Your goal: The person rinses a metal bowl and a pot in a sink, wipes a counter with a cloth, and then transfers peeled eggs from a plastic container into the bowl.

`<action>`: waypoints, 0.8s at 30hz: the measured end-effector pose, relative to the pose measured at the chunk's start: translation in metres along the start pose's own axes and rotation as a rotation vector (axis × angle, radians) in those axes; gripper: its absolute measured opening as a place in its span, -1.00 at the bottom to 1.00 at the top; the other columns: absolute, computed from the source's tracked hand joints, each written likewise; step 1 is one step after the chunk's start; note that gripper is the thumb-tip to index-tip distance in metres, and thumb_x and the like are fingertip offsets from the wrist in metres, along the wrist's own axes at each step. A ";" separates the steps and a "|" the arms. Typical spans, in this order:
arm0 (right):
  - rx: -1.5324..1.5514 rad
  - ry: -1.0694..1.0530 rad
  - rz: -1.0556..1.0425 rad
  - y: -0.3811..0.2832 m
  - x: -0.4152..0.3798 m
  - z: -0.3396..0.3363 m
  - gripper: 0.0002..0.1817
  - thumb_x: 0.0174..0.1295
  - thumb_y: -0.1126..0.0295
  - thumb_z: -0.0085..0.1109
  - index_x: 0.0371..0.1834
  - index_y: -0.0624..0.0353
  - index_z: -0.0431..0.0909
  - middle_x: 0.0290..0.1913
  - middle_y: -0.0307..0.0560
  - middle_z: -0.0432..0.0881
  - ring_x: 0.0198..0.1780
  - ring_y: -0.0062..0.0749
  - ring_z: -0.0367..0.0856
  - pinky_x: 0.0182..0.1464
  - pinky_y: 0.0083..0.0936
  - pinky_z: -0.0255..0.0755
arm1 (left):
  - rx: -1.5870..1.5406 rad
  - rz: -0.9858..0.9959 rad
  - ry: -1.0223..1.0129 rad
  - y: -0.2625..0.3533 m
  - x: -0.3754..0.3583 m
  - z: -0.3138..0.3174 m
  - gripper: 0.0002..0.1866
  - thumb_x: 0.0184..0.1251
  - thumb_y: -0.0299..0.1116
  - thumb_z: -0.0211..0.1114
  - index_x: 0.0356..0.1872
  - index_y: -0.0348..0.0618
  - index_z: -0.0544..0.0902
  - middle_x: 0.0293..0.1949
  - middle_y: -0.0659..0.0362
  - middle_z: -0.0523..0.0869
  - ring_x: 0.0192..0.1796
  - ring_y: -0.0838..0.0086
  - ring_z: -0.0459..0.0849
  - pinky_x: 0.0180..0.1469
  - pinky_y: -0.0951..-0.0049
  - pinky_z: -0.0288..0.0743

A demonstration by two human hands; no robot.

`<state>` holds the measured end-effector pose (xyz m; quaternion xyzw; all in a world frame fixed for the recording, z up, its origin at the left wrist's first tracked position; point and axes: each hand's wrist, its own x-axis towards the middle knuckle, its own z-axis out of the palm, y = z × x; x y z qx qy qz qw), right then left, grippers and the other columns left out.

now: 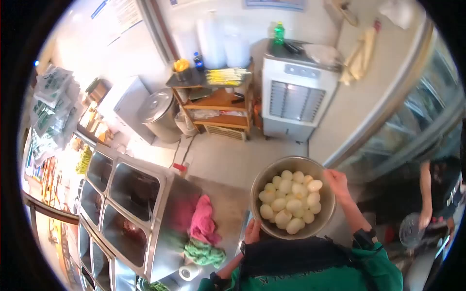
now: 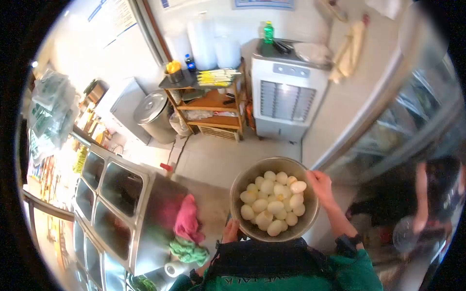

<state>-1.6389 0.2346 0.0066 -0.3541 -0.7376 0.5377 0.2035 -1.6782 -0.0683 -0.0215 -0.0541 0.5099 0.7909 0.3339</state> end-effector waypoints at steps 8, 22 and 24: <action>-0.165 -0.340 -0.240 -0.012 0.205 0.106 -0.69 0.19 0.23 0.05 -0.30 0.32 0.57 -0.51 -0.19 0.56 -0.42 -0.65 0.42 -0.32 -0.60 0.34 | 0.237 0.137 0.446 0.034 0.117 0.022 -0.70 0.36 -0.20 -0.05 -0.20 -0.22 0.52 -0.33 0.23 0.58 -0.26 0.56 0.49 -0.18 0.50 0.38; -0.170 -0.954 -0.519 -0.148 0.351 0.402 -0.71 0.15 0.27 0.08 -0.32 0.34 0.56 -0.51 0.00 0.60 -0.41 -0.59 0.52 -0.33 -0.55 0.39 | -0.363 0.460 0.918 0.105 0.257 -0.023 -0.68 0.33 -0.14 -0.01 -0.32 -0.22 0.52 -0.39 0.15 0.60 -0.39 0.51 0.56 -0.38 0.50 0.45; -0.145 -0.967 -0.580 -0.169 0.365 0.438 -0.71 0.14 0.27 0.09 -0.31 0.33 0.57 -0.52 -0.02 0.60 -0.44 -0.58 0.51 -0.34 -0.54 0.39 | -0.467 0.514 0.923 0.123 0.289 -0.029 -0.67 0.33 -0.13 0.00 -0.31 -0.22 0.52 -0.39 0.14 0.60 -0.44 0.49 0.56 -0.45 0.49 0.45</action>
